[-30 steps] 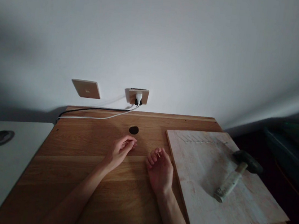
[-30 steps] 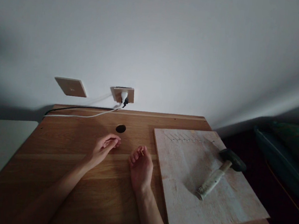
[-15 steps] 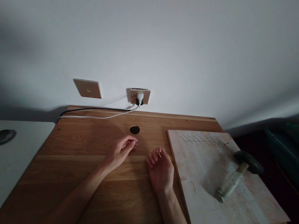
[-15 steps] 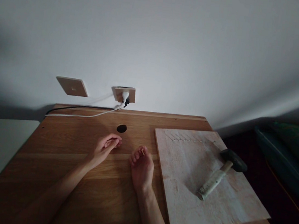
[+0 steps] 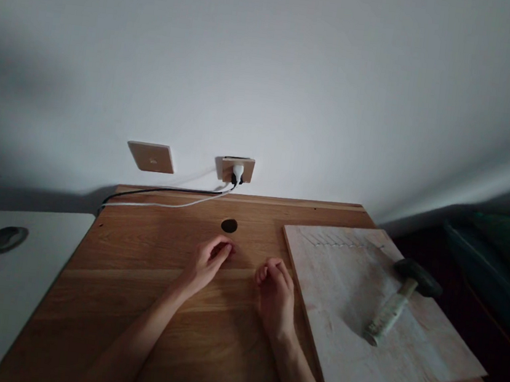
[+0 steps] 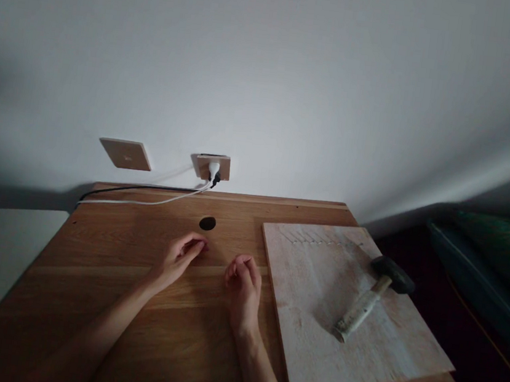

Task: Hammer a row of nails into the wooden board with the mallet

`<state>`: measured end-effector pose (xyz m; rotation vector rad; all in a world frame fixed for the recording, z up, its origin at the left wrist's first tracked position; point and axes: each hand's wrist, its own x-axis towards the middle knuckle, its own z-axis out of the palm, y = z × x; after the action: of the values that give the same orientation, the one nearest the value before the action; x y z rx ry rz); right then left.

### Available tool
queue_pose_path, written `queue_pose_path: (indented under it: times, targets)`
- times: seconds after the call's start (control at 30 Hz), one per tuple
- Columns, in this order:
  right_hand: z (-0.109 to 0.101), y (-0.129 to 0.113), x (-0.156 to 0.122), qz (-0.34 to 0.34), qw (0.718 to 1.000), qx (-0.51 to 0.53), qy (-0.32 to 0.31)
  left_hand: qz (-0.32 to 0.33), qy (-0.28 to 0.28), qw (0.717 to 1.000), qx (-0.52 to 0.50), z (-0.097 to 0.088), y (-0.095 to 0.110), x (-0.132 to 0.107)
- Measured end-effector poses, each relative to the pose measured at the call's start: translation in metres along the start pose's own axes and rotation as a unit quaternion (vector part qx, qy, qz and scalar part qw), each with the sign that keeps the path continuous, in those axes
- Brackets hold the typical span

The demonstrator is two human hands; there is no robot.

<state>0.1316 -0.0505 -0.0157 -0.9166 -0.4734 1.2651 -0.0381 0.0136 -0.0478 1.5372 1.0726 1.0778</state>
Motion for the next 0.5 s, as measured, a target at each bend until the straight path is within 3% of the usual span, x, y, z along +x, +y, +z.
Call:
queue_pose_path:
  times: [0.13,0.2,0.3,0.33,0.4,0.43,0.5]
  targets:
    - [-0.019,-0.034,-0.012,-0.14,0.983,-0.105,0.054,-0.001,0.001,1.0,-0.011,0.0,0.003,0.001]
    - [-0.046,-0.065,-0.009,-0.246,0.943,-0.191,0.115,-0.004,0.0,1.0,-0.029,0.0,0.002,0.0]
    - [-0.109,-0.119,0.012,-0.341,0.836,-0.362,0.231,-0.008,-0.011,0.999,-0.05,0.001,-0.001,0.0]
    - [-0.133,-0.137,0.021,-0.338,0.789,-0.432,0.277,-0.008,-0.013,0.998,-0.054,0.002,-0.002,0.0]
    - [-0.178,-0.167,0.039,-0.248,0.665,-0.614,0.346,-0.004,-0.011,0.998,-0.055,0.002,-0.004,0.0]
    - [-0.197,-0.179,0.046,-0.219,0.635,-0.645,0.365,-0.001,-0.009,0.999,-0.053,0.002,-0.005,0.0]
    - [-0.226,-0.198,0.056,-0.186,0.601,-0.682,0.372,0.004,-0.008,0.999,-0.047,0.002,-0.007,0.001]
